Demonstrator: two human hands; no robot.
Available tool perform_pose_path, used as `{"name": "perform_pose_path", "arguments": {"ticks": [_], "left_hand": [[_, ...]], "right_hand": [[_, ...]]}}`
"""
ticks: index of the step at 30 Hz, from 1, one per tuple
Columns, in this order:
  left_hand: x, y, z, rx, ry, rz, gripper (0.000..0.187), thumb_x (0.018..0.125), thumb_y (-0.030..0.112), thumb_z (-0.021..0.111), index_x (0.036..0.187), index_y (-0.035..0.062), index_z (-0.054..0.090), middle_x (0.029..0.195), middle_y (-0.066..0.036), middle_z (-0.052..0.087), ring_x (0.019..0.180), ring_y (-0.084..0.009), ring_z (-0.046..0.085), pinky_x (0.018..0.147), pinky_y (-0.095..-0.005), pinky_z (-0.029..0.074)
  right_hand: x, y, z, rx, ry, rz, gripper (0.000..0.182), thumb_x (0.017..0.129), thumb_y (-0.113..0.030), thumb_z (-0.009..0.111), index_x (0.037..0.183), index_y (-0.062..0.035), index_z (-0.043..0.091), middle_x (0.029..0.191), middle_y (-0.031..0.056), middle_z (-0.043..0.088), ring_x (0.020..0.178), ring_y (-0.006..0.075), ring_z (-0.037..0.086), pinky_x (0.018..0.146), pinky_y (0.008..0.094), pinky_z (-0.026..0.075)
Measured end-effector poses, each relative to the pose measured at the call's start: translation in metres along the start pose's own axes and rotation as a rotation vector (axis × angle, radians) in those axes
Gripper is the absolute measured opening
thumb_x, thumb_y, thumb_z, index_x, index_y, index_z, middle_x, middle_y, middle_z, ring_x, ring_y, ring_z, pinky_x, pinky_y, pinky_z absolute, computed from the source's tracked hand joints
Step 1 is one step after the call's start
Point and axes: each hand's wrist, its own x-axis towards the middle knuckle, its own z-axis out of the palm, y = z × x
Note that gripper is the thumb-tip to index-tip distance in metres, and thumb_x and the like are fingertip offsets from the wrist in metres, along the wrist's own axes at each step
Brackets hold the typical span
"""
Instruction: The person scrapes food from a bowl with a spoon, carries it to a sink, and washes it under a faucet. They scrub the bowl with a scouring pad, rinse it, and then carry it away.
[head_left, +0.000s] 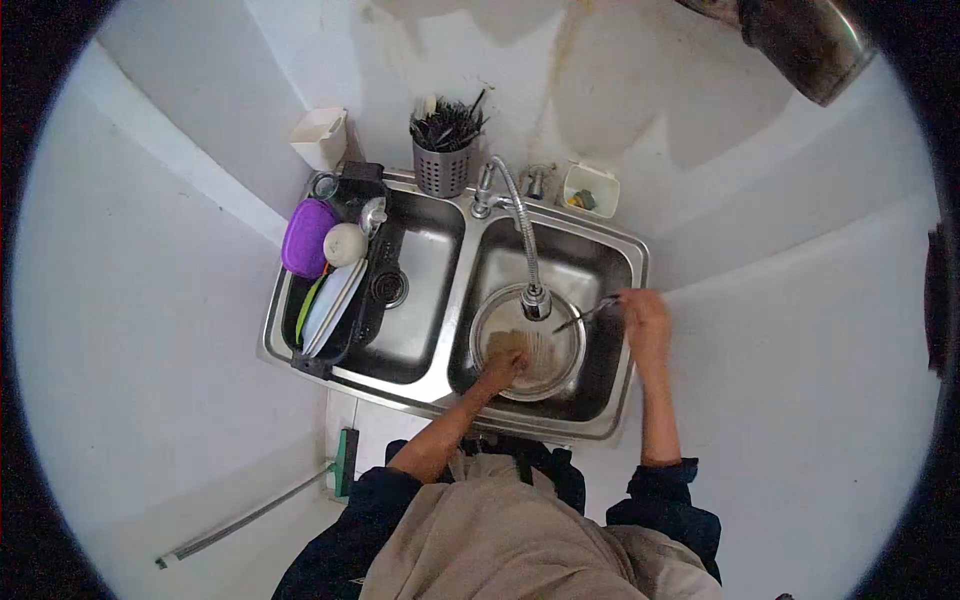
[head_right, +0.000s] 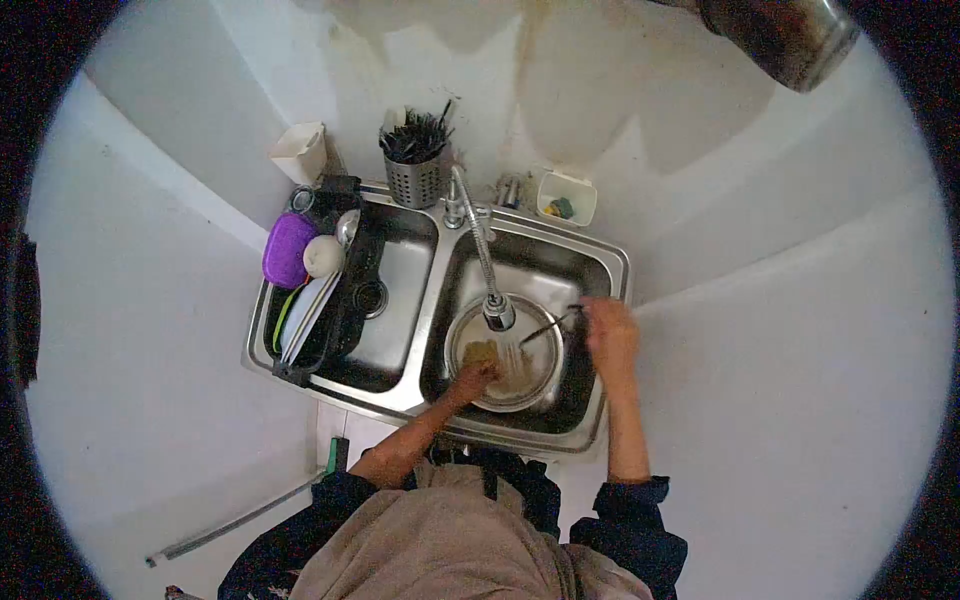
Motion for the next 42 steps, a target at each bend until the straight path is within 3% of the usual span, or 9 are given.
{"name": "perform_pose_path", "arguments": {"ticks": [4,9,13,17,18,31,34,38,42], "left_hand": [[-0.016,0.009,-0.031,0.249,-0.122,-0.042,0.030,0.088,0.032,0.049,0.099,0.0065,0.059,0.089,-0.011,0.062,0.078,-0.0311,0.059,0.075,-0.0409,0.046],[-0.003,-0.084,0.022,-0.128,0.086,0.118,0.034,0.088,0.036,0.046,0.093,0.0052,0.059,0.086,-0.017,0.061,0.077,-0.0342,0.058,0.073,-0.0448,0.045],[-0.015,-0.056,-0.009,-0.009,-0.050,0.024,0.034,0.088,0.034,0.048,0.096,0.0024,0.057,0.089,-0.021,0.059,0.080,-0.0360,0.058,0.073,-0.0449,0.045],[-0.017,-0.061,0.002,-0.045,0.142,0.039,0.034,0.088,0.032,0.047,0.095,0.0003,0.056,0.092,-0.021,0.059,0.086,-0.0356,0.057,0.075,-0.0439,0.044],[-0.021,-0.041,-0.018,-0.063,-0.057,-0.065,0.030,0.088,0.029,0.048,0.094,0.0006,0.056,0.089,-0.020,0.059,0.085,-0.0348,0.057,0.075,-0.0434,0.045],[-0.016,-0.057,0.000,0.015,0.015,0.192,0.026,0.086,0.024,0.047,0.094,0.0016,0.055,0.086,-0.020,0.058,0.082,-0.0367,0.057,0.073,-0.0447,0.045],[-0.017,-0.057,0.000,0.033,0.028,0.252,0.027,0.087,0.026,0.045,0.095,0.0030,0.056,0.085,-0.018,0.057,0.080,-0.0351,0.057,0.072,-0.0446,0.045],[-0.015,-0.068,0.012,-0.035,0.037,0.230,0.023,0.084,0.024,0.048,0.094,0.0047,0.056,0.082,-0.015,0.055,0.081,-0.0336,0.056,0.072,-0.0443,0.045],[-0.022,-0.044,-0.013,0.085,-0.019,0.126,0.022,0.081,0.020,0.052,0.096,0.0053,0.058,0.093,-0.018,0.055,0.090,-0.0343,0.055,0.078,-0.0455,0.044]], "right_hand": [[0.074,-0.047,-0.052,-0.028,0.303,0.009,0.012,0.077,0.000,0.059,0.088,-0.0033,0.064,0.082,0.0111,0.060,0.076,0.0241,0.059,0.068,0.0323,0.047],[0.171,-0.121,-0.045,0.073,0.466,-0.271,0.012,0.076,0.001,0.060,0.088,-0.0026,0.063,0.083,0.0097,0.060,0.074,0.0204,0.058,0.068,0.0297,0.047],[0.235,-0.162,0.019,0.054,0.317,-0.440,0.016,0.076,-0.003,0.059,0.092,-0.0023,0.059,0.082,0.0104,0.056,0.075,0.0254,0.057,0.065,0.0352,0.048],[0.279,-0.185,0.076,-0.073,0.200,-0.495,0.013,0.074,-0.004,0.056,0.087,-0.0021,0.056,0.085,0.0111,0.053,0.082,0.0276,0.057,0.066,0.0375,0.050],[0.288,-0.189,0.086,-0.126,0.179,-0.488,0.012,0.074,-0.004,0.056,0.086,-0.0021,0.056,0.085,0.0112,0.053,0.083,0.0274,0.057,0.067,0.0375,0.050],[0.317,-0.191,0.162,-0.331,-0.066,-0.421,0.012,0.075,-0.007,0.053,0.084,0.0001,0.056,0.093,0.0138,0.055,0.087,0.0302,0.057,0.071,0.0382,0.050],[0.312,-0.165,0.201,-0.317,-0.262,-0.404,0.029,0.083,-0.014,0.049,0.109,-0.0018,0.054,0.113,0.0149,0.053,0.103,0.0335,0.052,0.086,0.0424,0.043],[0.290,-0.150,0.217,-0.347,-0.351,-0.289,0.051,0.089,-0.022,0.044,0.135,-0.0061,0.027,0.137,0.0146,0.034,0.127,0.0310,0.031,0.100,0.0479,0.031],[0.279,-0.145,0.203,-0.240,-0.293,-0.369,0.052,0.089,-0.022,0.047,0.134,-0.0051,0.028,0.136,0.0156,0.035,0.126,0.0317,0.032,0.097,0.0537,0.030]]}}
